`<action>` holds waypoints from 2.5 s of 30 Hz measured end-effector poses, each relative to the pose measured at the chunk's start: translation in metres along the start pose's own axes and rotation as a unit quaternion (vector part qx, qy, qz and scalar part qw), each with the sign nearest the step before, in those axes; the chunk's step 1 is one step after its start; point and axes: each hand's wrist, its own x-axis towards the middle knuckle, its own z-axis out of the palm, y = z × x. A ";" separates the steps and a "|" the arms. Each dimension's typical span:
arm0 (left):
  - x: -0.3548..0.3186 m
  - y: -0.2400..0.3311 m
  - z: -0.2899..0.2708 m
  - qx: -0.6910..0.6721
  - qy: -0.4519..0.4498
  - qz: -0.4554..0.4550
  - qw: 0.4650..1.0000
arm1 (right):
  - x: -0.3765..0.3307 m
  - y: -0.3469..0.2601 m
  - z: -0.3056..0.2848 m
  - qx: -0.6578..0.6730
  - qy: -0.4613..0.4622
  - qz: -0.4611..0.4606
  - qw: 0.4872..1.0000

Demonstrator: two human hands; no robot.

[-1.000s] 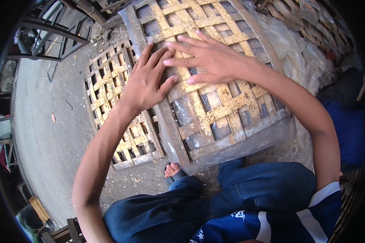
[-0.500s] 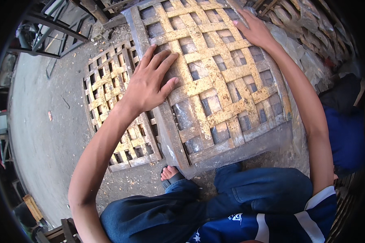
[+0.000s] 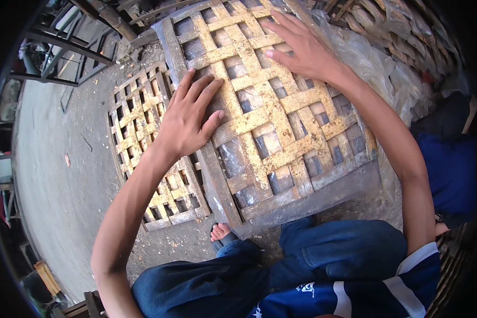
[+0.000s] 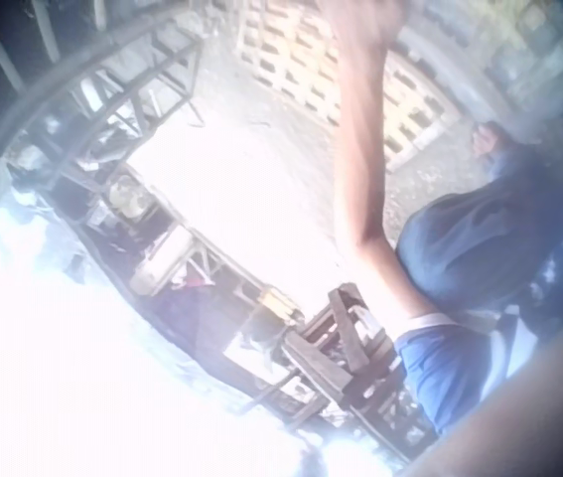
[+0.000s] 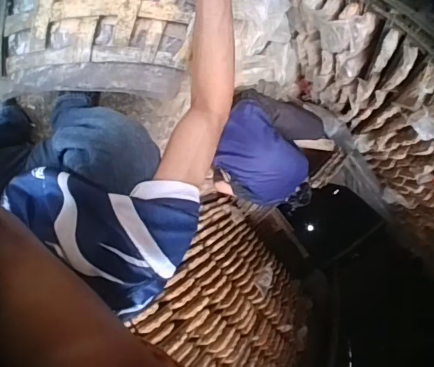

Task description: The person sits on the floor and handles a wooden lattice frame wrapped in plastic. They unwrap the plastic, pick up a separate lattice piece to inspect it, and then place it back down. The person then rubs the surface of the wrapped lattice with their hands and finally covers it with the plastic sheet again.

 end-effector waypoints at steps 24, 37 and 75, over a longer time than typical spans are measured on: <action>0.002 -0.002 0.000 -0.017 0.003 0.014 1.000 | 0.042 0.017 -0.016 0.020 -0.001 -0.052 0.998; 0.003 0.000 0.002 -0.009 0.003 0.004 1.000 | 0.067 0.062 -0.003 -0.108 -0.086 0.160 0.977; -0.002 -0.003 0.004 0.001 0.020 0.011 1.000 | 0.040 -0.033 0.040 -0.013 0.019 -0.062 0.998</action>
